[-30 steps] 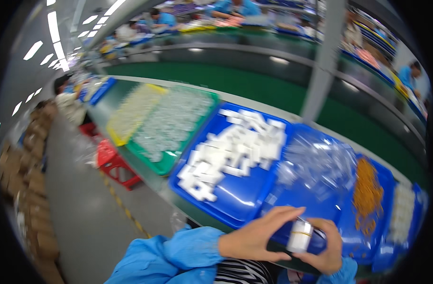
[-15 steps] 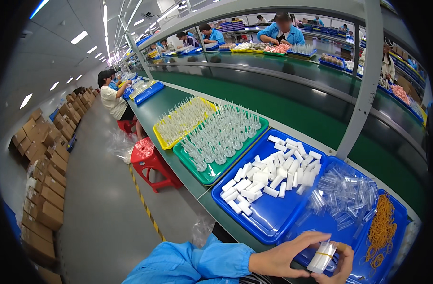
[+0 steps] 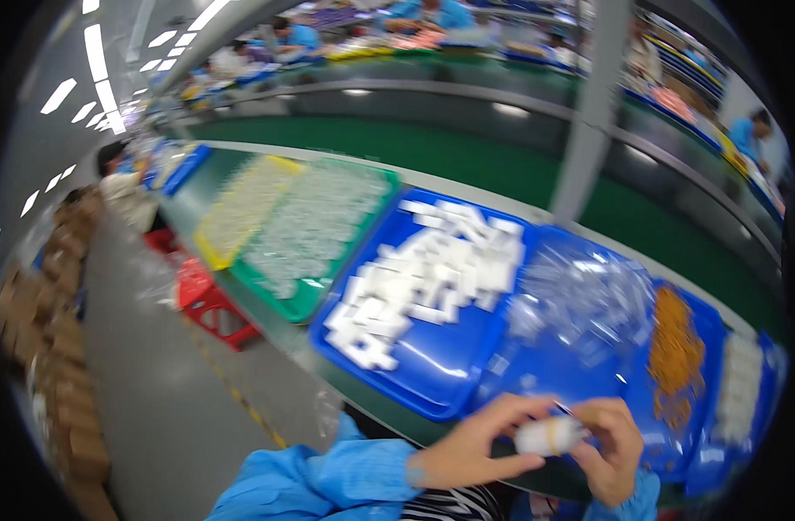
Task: The person assembles small white cylindrical components by inserting clear plastic tubes into them and securing the bundle with a rubber band. They repeat this process multiple times, placing the finished bundles into a blue tray.
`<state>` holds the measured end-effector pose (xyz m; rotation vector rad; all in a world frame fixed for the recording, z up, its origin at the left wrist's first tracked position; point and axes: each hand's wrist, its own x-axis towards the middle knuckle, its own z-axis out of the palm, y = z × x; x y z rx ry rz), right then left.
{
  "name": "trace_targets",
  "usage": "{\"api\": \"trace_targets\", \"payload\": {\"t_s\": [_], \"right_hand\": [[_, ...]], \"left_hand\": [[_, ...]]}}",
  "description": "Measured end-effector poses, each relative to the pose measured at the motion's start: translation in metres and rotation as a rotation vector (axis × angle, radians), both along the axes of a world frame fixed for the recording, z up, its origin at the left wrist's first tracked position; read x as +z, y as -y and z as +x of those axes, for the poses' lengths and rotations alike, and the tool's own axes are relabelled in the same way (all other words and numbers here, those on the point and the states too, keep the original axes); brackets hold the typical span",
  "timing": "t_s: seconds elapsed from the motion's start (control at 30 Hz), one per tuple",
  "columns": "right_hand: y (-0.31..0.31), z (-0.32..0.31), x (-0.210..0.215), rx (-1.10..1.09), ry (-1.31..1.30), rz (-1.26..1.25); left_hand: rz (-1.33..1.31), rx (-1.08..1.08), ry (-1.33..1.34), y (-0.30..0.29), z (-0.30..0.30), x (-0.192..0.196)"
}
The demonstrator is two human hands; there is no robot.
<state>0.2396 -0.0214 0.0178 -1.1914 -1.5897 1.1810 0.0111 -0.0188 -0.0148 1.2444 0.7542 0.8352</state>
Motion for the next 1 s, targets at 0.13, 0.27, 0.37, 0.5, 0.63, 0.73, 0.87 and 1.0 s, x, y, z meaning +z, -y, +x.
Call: {"api": "trace_targets", "payload": {"t_s": [0.13,0.27,0.37,0.5,0.63,0.73,0.87,1.0], "right_hand": [[-0.007,0.001,0.009,0.057,-0.136,-0.065],[-0.006,0.005,0.004,0.096,-0.122,-0.060],[-0.004,0.009,-0.001,0.087,-0.146,-0.058],[-0.005,0.015,-0.002,0.121,-0.163,-0.022],[-0.004,0.053,0.022,-0.149,0.133,0.388],[0.015,0.124,0.037,-0.690,0.472,0.621],[0.067,0.206,0.039,-1.375,0.737,0.631],[0.094,0.235,0.015,-1.304,0.840,0.347]], "left_hand": [[0.064,0.093,0.026,0.001,-0.010,0.002],[0.526,0.215,-0.349,-0.003,-0.008,0.010],[0.659,0.254,-0.422,0.000,-0.004,0.003],[0.711,0.302,-0.445,-0.002,0.001,-0.013],[0.589,0.145,-0.424,-0.006,0.005,-0.002],[0.654,0.148,-0.453,-0.009,0.003,0.002],[0.606,0.194,-0.475,-0.011,-0.009,-0.004],[0.475,0.240,-0.423,-0.012,-0.010,-0.005]]}}
